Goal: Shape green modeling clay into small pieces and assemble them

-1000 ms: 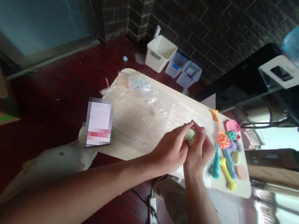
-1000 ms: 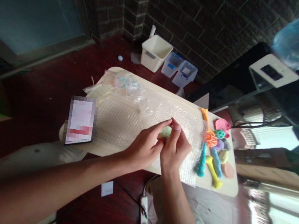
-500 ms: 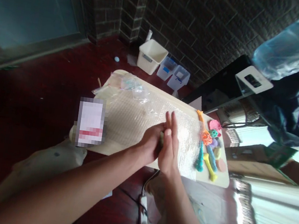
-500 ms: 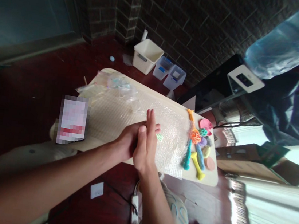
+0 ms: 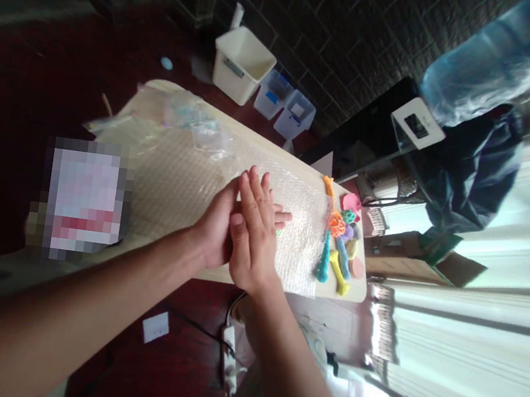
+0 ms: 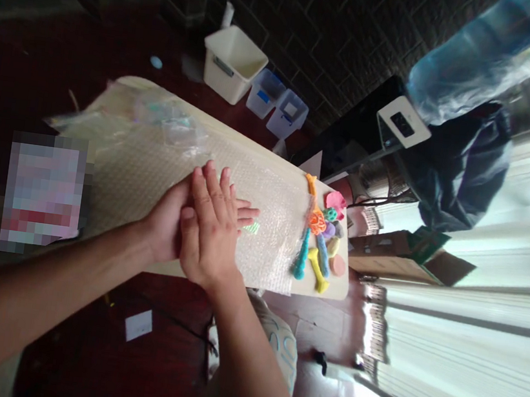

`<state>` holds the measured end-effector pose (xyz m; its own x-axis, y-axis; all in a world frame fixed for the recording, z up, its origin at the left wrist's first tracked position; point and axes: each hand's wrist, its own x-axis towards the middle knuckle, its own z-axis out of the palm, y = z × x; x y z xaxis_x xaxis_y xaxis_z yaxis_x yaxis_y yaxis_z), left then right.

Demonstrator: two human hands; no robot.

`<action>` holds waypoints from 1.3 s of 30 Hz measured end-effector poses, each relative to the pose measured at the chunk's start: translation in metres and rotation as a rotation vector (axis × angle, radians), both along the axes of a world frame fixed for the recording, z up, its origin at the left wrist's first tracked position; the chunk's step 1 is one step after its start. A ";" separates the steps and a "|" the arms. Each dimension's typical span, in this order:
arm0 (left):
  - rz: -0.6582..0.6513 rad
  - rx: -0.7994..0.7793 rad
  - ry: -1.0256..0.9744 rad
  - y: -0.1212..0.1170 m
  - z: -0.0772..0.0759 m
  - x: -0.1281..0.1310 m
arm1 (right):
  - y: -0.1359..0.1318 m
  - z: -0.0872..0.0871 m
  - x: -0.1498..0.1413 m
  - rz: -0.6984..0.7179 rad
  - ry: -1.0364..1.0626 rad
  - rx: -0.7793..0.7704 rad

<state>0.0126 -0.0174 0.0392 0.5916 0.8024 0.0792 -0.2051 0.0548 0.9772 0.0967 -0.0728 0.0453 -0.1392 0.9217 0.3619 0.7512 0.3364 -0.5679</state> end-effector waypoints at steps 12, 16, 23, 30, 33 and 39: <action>0.185 -0.158 -0.223 -0.033 0.014 0.034 | -0.004 0.021 0.001 -0.181 0.124 0.022; 0.245 -0.052 -0.223 -0.023 0.019 0.028 | 0.001 0.024 0.006 -0.260 0.315 0.002; 0.233 0.431 -0.037 -0.014 0.022 0.021 | 0.017 0.026 0.004 -0.212 0.607 -0.110; 0.271 0.521 0.069 0.003 0.006 0.016 | 0.020 0.016 -0.023 -0.201 1.158 -0.176; 0.337 0.501 0.201 0.000 0.006 0.015 | 0.023 0.014 -0.023 -0.233 1.220 -0.134; 0.411 0.171 0.091 0.000 0.012 0.023 | 0.031 0.007 0.025 -0.596 0.777 -0.041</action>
<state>0.0354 -0.0171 0.0510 0.2376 0.9518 0.1938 -0.0893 -0.1773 0.9801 0.1216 -0.0415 0.0523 0.6169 0.7776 0.1217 0.2038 -0.0084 -0.9790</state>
